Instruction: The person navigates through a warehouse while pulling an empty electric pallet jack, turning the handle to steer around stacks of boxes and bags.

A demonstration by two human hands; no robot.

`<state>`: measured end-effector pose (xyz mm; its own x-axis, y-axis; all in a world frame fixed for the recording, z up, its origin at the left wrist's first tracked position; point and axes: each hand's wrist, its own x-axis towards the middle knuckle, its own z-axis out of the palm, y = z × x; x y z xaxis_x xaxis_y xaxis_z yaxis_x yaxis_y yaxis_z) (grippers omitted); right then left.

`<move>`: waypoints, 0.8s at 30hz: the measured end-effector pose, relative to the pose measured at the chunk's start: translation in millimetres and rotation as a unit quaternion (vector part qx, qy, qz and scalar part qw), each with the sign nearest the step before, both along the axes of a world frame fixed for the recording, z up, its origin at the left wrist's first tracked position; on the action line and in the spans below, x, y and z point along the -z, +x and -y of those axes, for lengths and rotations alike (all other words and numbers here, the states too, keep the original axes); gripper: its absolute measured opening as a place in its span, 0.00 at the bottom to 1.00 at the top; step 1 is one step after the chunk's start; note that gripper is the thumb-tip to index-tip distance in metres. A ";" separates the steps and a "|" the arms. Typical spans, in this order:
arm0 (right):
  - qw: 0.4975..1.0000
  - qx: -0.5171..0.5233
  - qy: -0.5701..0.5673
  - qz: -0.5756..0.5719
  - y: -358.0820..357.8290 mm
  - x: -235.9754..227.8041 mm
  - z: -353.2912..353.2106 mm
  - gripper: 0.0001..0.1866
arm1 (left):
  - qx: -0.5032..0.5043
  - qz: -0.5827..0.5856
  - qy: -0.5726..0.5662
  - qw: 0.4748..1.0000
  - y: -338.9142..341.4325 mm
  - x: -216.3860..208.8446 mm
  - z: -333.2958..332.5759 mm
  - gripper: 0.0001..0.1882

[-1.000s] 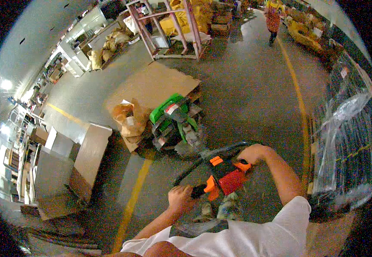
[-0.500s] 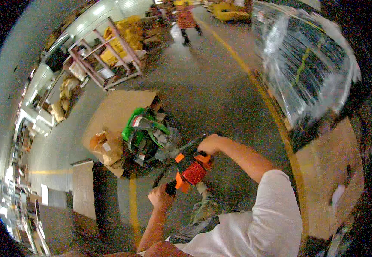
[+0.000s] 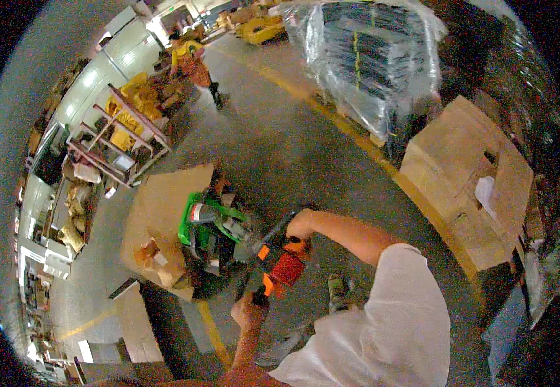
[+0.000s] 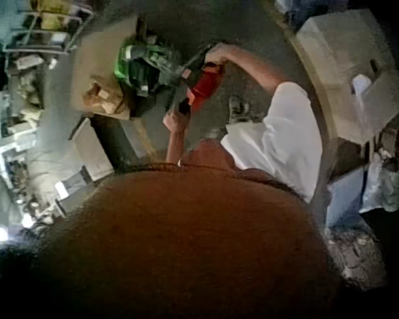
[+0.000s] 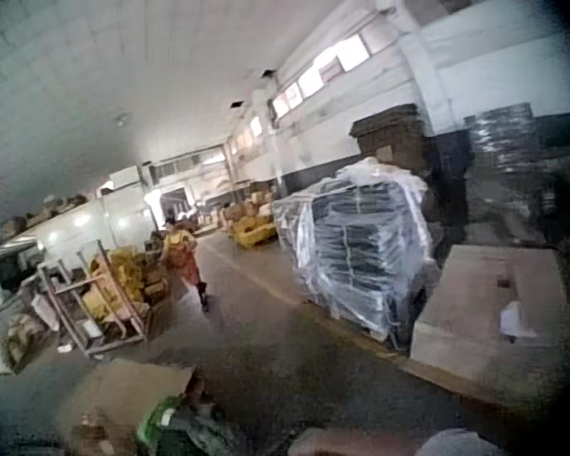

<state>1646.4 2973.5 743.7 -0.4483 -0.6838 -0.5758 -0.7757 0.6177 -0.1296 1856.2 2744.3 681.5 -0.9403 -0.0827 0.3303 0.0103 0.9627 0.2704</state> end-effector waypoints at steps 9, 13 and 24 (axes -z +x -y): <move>0.994 0.097 0.013 0.054 223.2 -99.5 47.0 0.14 | 0.056 0.090 0.015 0.994 198.4 -94.9 78.4 0.11; 0.997 0.072 -0.035 0.012 332.0 -91.0 44.9 0.13 | 0.052 0.070 0.023 0.996 295.8 -114.8 83.7 0.11; 0.996 0.048 -0.073 -0.011 505.0 -104.4 -5.9 0.14 | 0.017 0.144 -0.014 0.989 458.1 -128.5 37.6 0.14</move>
<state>2151.5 2979.4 848.2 -0.5272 -0.7131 -0.4620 -0.7180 0.6647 -0.2066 2314.4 2706.7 810.0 -0.9978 -0.0447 0.0492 -0.0316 0.9703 0.2400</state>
